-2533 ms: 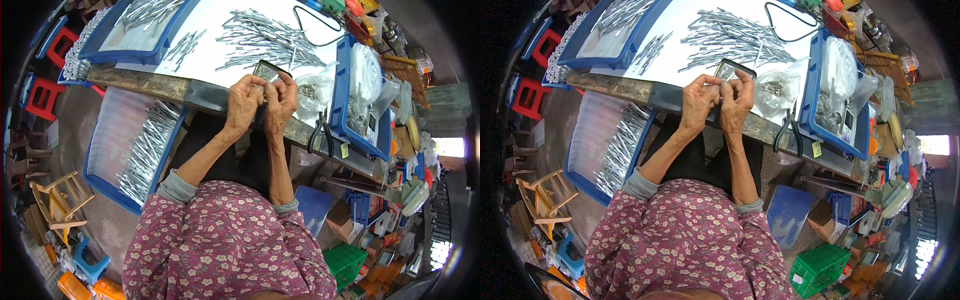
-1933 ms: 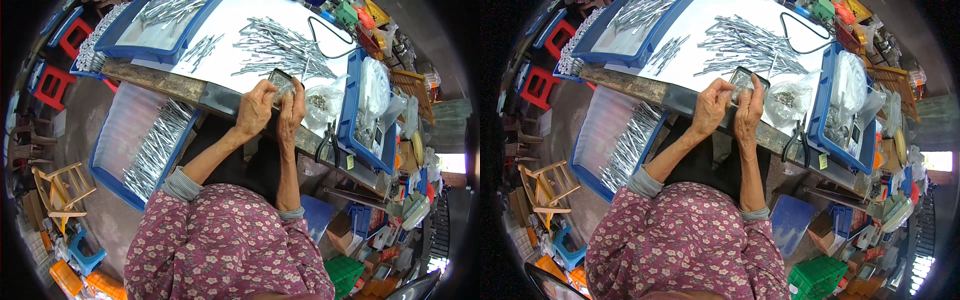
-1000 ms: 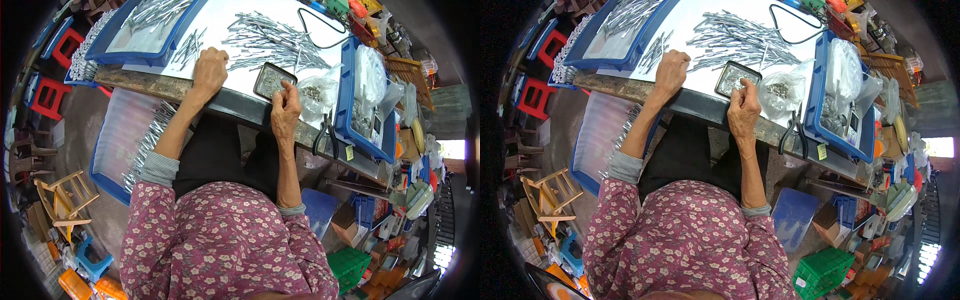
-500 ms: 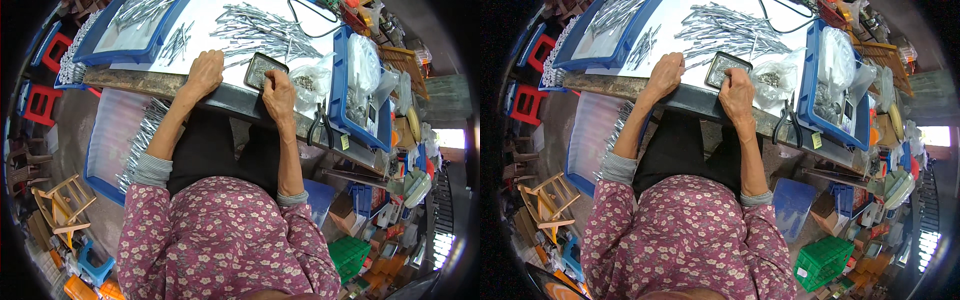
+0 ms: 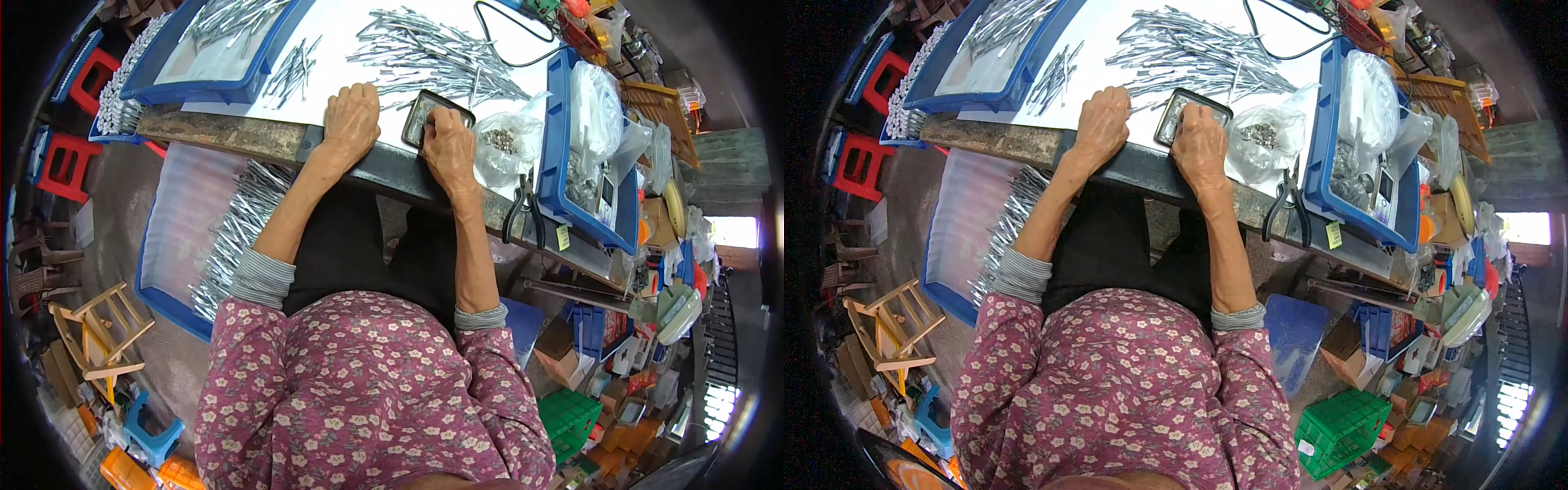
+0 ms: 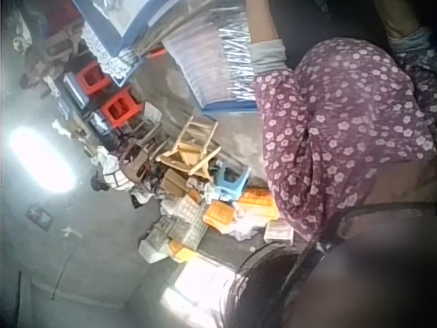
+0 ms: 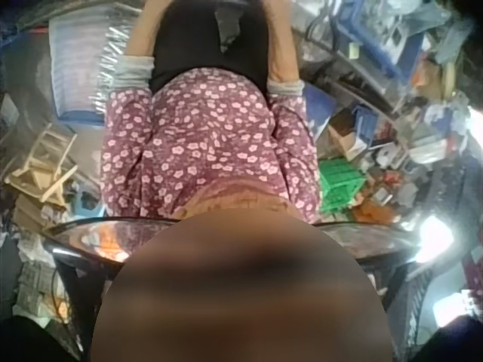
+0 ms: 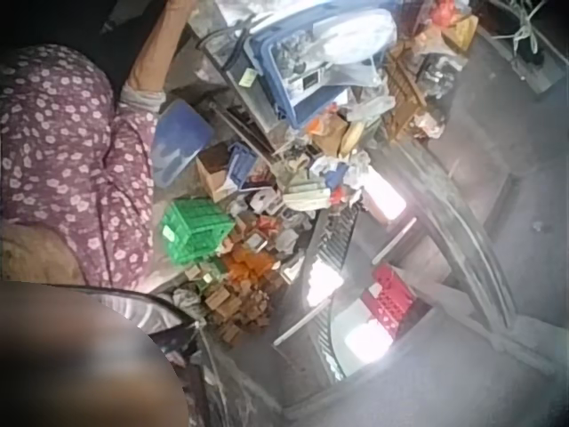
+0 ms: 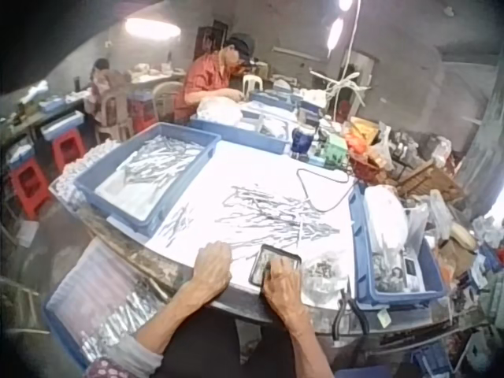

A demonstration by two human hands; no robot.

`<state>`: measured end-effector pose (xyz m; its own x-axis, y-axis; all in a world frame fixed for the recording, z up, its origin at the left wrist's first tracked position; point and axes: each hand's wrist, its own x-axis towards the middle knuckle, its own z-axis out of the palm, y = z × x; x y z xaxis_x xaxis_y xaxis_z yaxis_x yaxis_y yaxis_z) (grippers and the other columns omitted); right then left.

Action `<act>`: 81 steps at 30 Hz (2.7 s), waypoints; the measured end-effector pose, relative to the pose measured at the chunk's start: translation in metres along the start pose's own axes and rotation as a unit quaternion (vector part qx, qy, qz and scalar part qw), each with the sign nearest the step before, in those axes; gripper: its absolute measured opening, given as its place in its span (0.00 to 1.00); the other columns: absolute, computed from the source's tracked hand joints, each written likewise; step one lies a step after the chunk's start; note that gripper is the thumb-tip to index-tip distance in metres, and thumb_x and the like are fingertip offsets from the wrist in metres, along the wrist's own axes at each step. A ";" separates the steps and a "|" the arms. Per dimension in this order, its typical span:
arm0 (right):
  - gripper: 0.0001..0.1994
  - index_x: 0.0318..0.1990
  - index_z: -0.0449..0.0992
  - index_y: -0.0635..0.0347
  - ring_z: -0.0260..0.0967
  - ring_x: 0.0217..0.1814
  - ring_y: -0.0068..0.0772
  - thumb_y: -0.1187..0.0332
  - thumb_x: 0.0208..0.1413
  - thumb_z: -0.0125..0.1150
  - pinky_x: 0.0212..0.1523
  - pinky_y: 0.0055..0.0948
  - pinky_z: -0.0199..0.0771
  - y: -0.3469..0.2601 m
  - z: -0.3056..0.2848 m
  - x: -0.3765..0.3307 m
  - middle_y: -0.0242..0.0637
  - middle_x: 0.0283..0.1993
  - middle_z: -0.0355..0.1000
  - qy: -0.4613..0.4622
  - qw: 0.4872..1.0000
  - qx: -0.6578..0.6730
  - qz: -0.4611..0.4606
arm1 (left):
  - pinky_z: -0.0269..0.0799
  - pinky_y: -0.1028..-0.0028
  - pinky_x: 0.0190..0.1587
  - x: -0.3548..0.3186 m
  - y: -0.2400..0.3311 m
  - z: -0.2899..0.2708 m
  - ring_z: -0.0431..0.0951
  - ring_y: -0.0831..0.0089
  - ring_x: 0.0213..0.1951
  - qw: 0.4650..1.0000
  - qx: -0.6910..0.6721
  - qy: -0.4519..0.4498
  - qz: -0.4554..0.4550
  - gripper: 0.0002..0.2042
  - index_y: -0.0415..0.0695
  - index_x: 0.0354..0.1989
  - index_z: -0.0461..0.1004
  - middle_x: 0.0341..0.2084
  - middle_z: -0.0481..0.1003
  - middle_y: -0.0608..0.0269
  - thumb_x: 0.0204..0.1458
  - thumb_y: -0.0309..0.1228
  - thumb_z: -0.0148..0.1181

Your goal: Manually picking up, checking, and placing small metal pins into a container at a manufacturing workbench.

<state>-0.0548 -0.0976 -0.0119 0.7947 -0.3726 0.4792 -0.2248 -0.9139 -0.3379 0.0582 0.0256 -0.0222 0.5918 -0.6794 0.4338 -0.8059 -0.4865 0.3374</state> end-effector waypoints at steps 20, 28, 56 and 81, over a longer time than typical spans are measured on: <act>0.07 0.28 0.64 0.65 0.66 0.26 0.55 0.71 0.44 0.53 0.27 0.47 0.65 -0.003 -0.009 -0.005 0.52 0.25 0.65 -0.002 0.998 -0.063 0.024 | 0.66 0.78 0.29 -0.013 0.032 -0.019 0.70 0.79 0.24 0.912 -0.384 0.028 -0.141 0.09 0.36 0.37 0.70 0.21 0.72 0.62 0.47 0.22 0.46; 0.09 0.29 0.65 0.69 0.68 0.30 0.54 0.75 0.39 0.55 0.29 0.45 0.69 -0.008 -0.008 -0.001 0.53 0.27 0.66 -0.075 0.992 -0.085 0.057 | 0.69 0.73 0.30 -0.013 0.035 -0.019 0.75 0.71 0.25 0.881 -0.441 0.027 -0.170 0.08 0.35 0.34 0.71 0.23 0.74 0.56 0.46 0.22 0.48; 0.07 0.30 0.70 0.65 0.56 0.18 0.13 0.70 0.51 0.54 0.16 0.14 0.54 0.005 -0.019 -0.011 0.25 0.21 0.64 -0.006 0.781 0.575 0.243 | 0.62 0.85 0.24 0.004 0.061 0.008 0.66 0.85 0.22 0.802 -0.579 0.011 -0.144 0.09 0.35 0.38 0.69 0.23 0.71 0.68 0.47 0.21 0.53; 0.07 0.32 0.66 0.67 0.57 0.18 0.16 0.71 0.53 0.49 0.17 0.16 0.57 -0.008 -0.021 -0.008 0.30 0.21 0.63 0.022 0.758 0.590 0.275 | 0.63 0.86 0.24 -0.002 0.067 -0.012 0.67 0.84 0.24 0.679 -0.704 -0.003 -0.209 0.09 0.33 0.36 0.69 0.24 0.71 0.65 0.44 0.18 0.51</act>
<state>-0.0711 -0.0909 0.0043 0.7381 -0.6744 0.0203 0.1671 0.1535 -0.9739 0.0036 0.0009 0.0093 0.7594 -0.6486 0.0518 0.2518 0.3664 0.8958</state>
